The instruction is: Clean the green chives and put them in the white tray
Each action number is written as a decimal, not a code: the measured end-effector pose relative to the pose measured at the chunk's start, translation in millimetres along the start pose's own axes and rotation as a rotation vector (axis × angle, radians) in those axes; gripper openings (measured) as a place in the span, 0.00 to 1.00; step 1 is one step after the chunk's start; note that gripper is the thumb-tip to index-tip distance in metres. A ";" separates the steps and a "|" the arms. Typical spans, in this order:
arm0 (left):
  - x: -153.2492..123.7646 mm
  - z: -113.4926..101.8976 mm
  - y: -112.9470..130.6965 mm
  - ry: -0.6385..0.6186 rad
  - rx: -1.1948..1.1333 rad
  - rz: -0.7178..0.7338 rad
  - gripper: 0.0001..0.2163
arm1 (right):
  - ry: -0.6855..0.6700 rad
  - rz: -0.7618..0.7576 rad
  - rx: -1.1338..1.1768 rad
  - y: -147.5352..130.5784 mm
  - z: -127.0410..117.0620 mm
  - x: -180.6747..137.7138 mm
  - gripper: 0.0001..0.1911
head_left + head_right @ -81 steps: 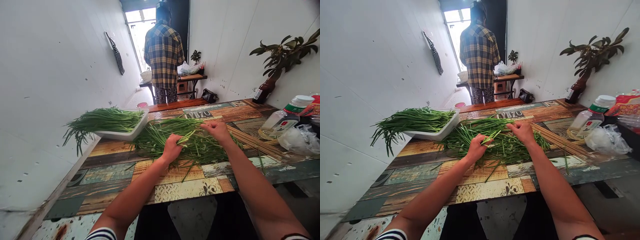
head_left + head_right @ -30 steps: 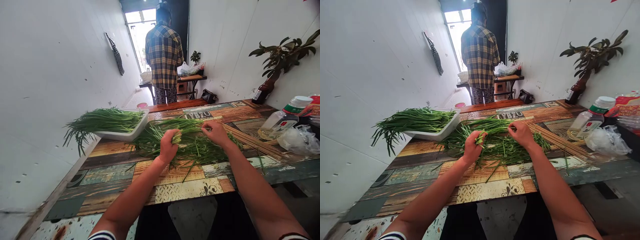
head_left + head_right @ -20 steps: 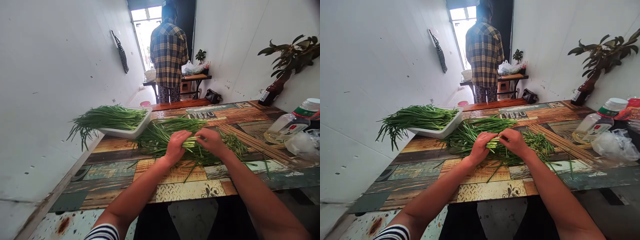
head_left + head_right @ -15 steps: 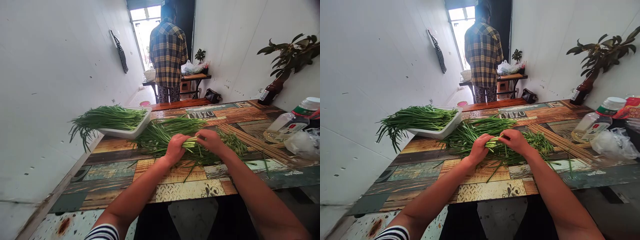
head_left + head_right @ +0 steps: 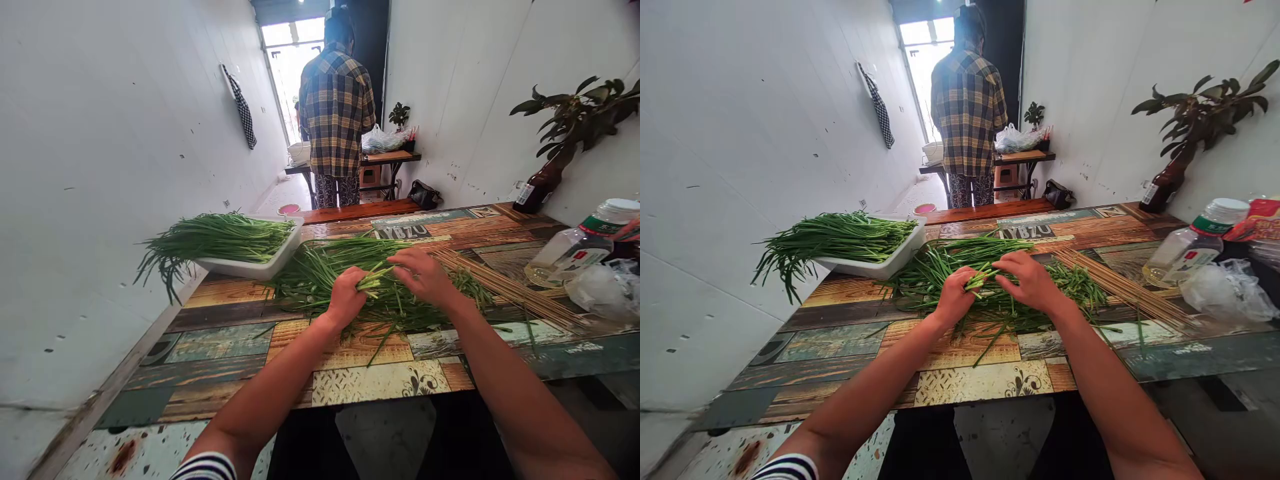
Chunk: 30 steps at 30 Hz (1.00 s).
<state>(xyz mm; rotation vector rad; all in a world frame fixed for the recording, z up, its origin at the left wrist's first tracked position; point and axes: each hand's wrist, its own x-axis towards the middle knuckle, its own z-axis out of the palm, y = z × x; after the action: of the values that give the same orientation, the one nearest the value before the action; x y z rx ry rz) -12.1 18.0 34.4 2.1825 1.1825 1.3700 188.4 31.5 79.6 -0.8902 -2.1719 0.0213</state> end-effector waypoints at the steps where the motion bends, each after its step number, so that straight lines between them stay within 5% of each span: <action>1: 0.2 -0.8 0.8 -0.013 0.009 0.003 0.09 | -0.063 -0.044 0.010 -2.3 3.5 0.1 0.15; 4: 1.2 -2.4 2.7 -0.050 0.029 0.013 0.12 | -0.163 -0.009 0.076 -1.6 12.3 -1.7 0.15; 7: 1.4 -1.7 3.3 -0.038 0.011 0.027 0.12 | -0.131 0.272 0.290 5.7 16.7 -5.1 0.16; 10: 0.3 0.0 1.4 0.011 -0.012 0.048 0.10 | 0.001 0.571 0.492 15.9 16.0 -6.9 0.19; 13: -1.7 1.5 -2.2 0.052 -0.017 0.060 0.08 | 0.207 0.707 0.554 20.1 10.6 -4.1 0.21; 16: -2.9 2.3 -4.0 0.053 -0.030 0.054 0.09 | 0.234 0.714 0.517 9.9 6.8 1.0 0.25; 19: -2.8 1.7 -2.1 0.020 -0.018 0.050 0.10 | 0.066 0.569 0.463 2.0 9.2 1.8 0.23; 25: -1.8 -1.2 0.3 0.139 0.019 0.012 0.07 | 0.153 0.610 0.083 51.5 7.7 -10.8 0.20; 30: -2.4 2.6 -1.0 0.255 -0.095 -0.085 0.04 | -0.217 0.569 -0.307 78.8 18.3 -12.6 0.08</action>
<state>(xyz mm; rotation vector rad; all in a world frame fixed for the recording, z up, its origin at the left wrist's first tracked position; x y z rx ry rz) -10.8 17.2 31.1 1.9126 1.2528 1.6687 228.4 88.1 36.1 -1.7292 -2.0729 0.0678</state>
